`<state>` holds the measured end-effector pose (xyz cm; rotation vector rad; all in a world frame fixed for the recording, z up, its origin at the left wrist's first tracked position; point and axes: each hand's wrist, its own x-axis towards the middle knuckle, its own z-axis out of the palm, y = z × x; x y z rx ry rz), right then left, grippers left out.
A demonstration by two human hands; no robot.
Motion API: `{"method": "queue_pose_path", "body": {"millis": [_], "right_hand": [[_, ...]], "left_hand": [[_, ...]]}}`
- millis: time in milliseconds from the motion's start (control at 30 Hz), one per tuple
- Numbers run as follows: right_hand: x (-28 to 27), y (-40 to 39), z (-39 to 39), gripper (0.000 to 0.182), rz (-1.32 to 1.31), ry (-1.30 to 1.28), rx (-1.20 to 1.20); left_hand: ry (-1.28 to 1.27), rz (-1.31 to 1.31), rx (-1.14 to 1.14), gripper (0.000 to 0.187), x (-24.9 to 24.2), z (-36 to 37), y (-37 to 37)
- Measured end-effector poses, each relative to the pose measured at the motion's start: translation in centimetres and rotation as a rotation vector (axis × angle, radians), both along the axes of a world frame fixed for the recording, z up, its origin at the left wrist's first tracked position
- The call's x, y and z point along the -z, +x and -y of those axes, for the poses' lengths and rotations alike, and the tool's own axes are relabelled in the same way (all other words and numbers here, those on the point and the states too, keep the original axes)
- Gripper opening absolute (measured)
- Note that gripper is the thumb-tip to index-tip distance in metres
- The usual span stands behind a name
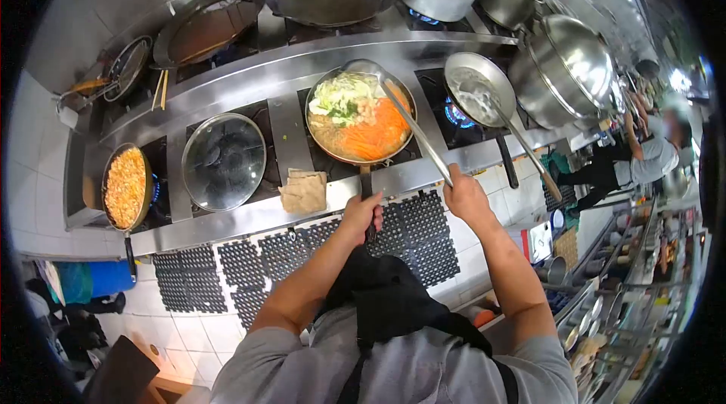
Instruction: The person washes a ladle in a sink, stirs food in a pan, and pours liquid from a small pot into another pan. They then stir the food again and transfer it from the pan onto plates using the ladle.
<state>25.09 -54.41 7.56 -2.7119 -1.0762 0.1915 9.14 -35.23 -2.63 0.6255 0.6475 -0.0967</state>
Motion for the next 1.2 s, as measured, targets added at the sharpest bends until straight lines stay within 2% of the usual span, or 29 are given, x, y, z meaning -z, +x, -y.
{"method": "queue_pose_path", "body": {"millis": [67,200,267,367,467,833,933,1000,1067,1133,1200], "right_hand": [[-0.4,1.7,-2.9,0.021,-0.017,-0.158,-0.011],[-0.7,1.6,-1.6,0.038,0.064,-0.387,-0.188],[-2.7,1.1,-0.4,0.047,0.062,-0.457,-0.249],[-3.8,1.0,0.3,0.041,-0.023,-0.503,-0.203],[-3.7,1.5,0.9,0.048,-0.013,-0.520,-0.242],[-5.1,3.2,1.4,0.037,-0.064,-0.529,-0.255],[-6.2,3.6,1.1,0.034,-0.136,-0.520,-0.198],[-7.2,4.4,0.5,0.035,-0.221,-0.428,-0.138],[-6.8,4.4,-0.6,0.036,-0.226,-0.361,-0.091],[-5.6,5.4,-2.0,0.035,-0.107,-0.328,-0.036],[-4.2,5.8,-1.3,0.034,-0.143,-0.368,-0.023]], "left_hand": [[0.189,-0.067,0.000,0.019,-1.0,0.1,0.3],[0.203,-0.091,0.012,0.020,-1.3,-0.3,0.8],[0.225,-0.109,0.009,0.020,-1.8,-0.4,1.1],[0.159,-0.146,-0.012,0.022,-1.9,-0.7,1.3],[0.087,-0.144,-0.048,0.021,-0.9,-0.4,1.3],[0.159,-0.184,0.021,0.023,-0.7,-1.0,1.2],[0.214,-0.211,0.042,0.023,-0.2,-0.7,1.0],[0.270,-0.218,0.053,0.024,0.6,-0.7,1.0],[0.302,-0.215,0.068,0.024,1.2,-0.5,0.7],[0.291,-0.218,0.072,0.024,1.6,-0.3,0.6],[0.285,-0.219,0.076,0.023,1.4,-0.3,0.7]]}}
